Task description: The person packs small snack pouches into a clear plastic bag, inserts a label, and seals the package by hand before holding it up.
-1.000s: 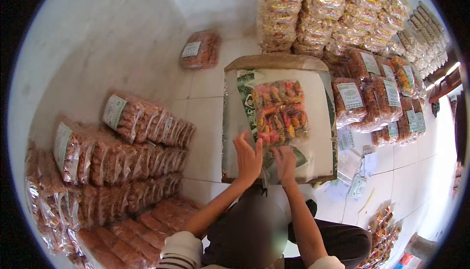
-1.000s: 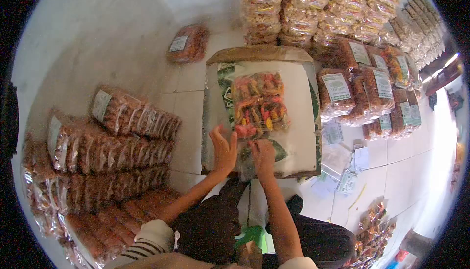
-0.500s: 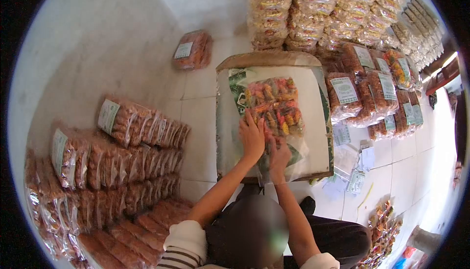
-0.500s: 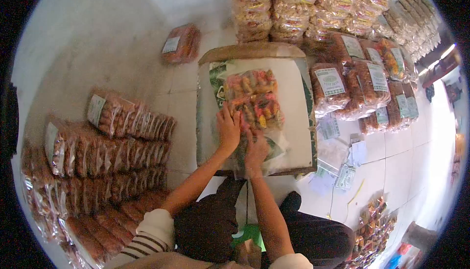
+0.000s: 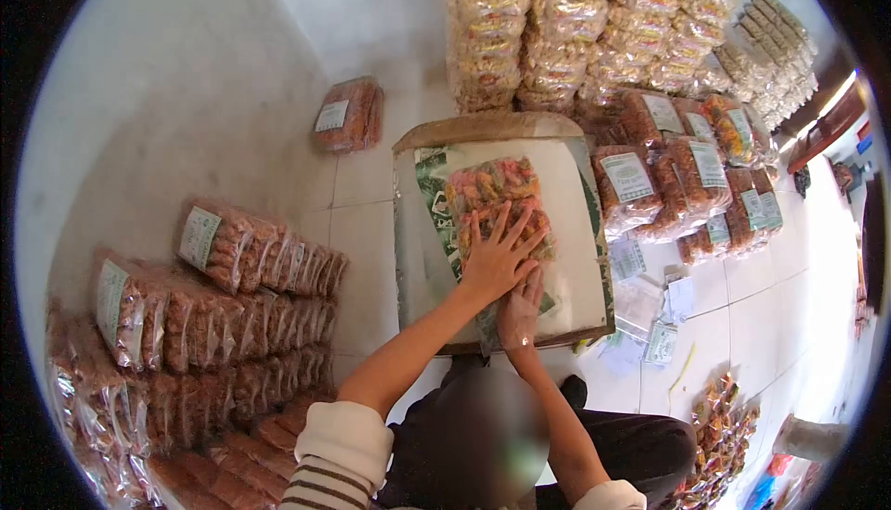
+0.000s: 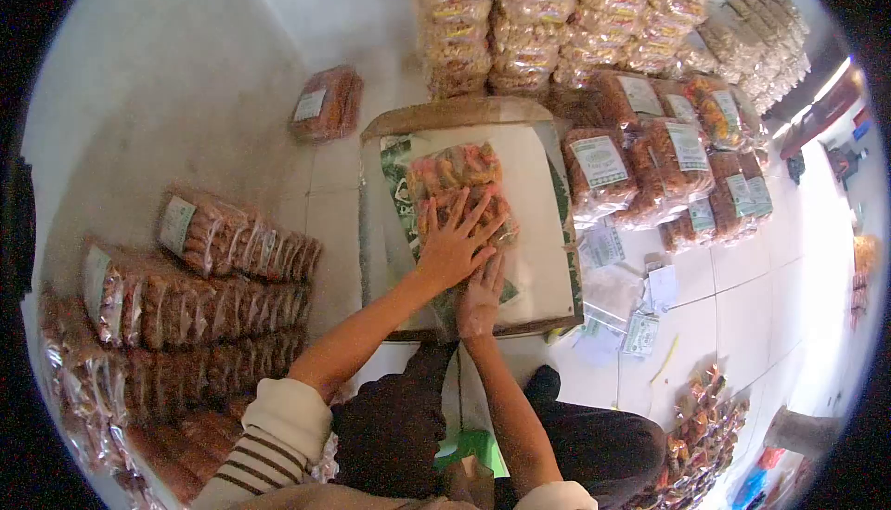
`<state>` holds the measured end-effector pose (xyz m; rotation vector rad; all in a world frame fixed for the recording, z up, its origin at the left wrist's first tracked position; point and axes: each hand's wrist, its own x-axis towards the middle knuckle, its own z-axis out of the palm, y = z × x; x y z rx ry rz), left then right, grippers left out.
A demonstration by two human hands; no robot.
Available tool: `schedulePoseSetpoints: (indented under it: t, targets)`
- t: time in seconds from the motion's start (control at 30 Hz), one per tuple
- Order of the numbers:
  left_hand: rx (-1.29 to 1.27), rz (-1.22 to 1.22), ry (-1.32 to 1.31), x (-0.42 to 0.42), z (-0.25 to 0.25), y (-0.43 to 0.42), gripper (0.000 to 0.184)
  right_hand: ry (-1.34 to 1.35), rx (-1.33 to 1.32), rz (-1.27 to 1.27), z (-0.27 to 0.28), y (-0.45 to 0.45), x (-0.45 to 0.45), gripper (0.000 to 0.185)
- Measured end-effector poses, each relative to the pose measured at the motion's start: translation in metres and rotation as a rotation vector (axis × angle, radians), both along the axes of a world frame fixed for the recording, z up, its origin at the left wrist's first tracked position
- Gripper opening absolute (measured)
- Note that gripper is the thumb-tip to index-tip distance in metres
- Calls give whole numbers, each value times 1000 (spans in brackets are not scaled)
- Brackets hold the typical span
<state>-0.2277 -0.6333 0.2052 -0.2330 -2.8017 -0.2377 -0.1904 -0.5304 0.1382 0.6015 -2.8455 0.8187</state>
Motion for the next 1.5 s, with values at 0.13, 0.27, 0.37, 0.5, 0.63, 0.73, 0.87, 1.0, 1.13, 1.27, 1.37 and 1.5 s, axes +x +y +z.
schedulePoseSetpoints:
  t: [0.13, 0.27, 0.37, 0.5, 0.63, 0.73, 0.87, 1.0, 1.13, 1.27, 1.37, 1.5]
  targets:
    - [-69, 14, -11, 0, -4, 0, 57, 107, -129, 104, 10, 31, -9, 58]
    - [-66, -79, -11, -6, -11, -9, 63, -6, 109, 434, 29, 98, -8, 44]
    - [11, -75, -306, -11, 14, 7, 68, 102, 264, 555, 51, 158, 0, 39]
    - [84, -173, -405, -17, 58, 74, 69, -41, 407, 344, 73, 240, -26, 20]
    - [371, -637, -359, -29, 88, 175, 48, 104, 270, 172, 127, 328, -44, 21]
    - [522, -794, -205, -10, 133, 243, 35, -44, 336, -118, 214, 351, -10, 20]
    - [607, -772, -285, 11, 163, 292, 28, 30, 121, -269, 230, 387, 15, 19]
    - [576, -719, -378, 2, 123, 315, 26, -101, 21, -399, 190, 422, 26, 19]
    - [435, -571, -621, -30, 17, 324, 29, -288, -105, -472, 102, 455, 35, 18]
    - [378, -421, -758, -28, -71, 336, 29, -355, -210, -574, 5, 472, 39, 16]
    - [562, -409, -918, -22, -132, 353, 31, -490, -257, -628, -66, 474, 32, 16]
    - [205, -639, -402, -13, -172, 385, 46, -314, -148, -785, -126, 445, 12, 39]
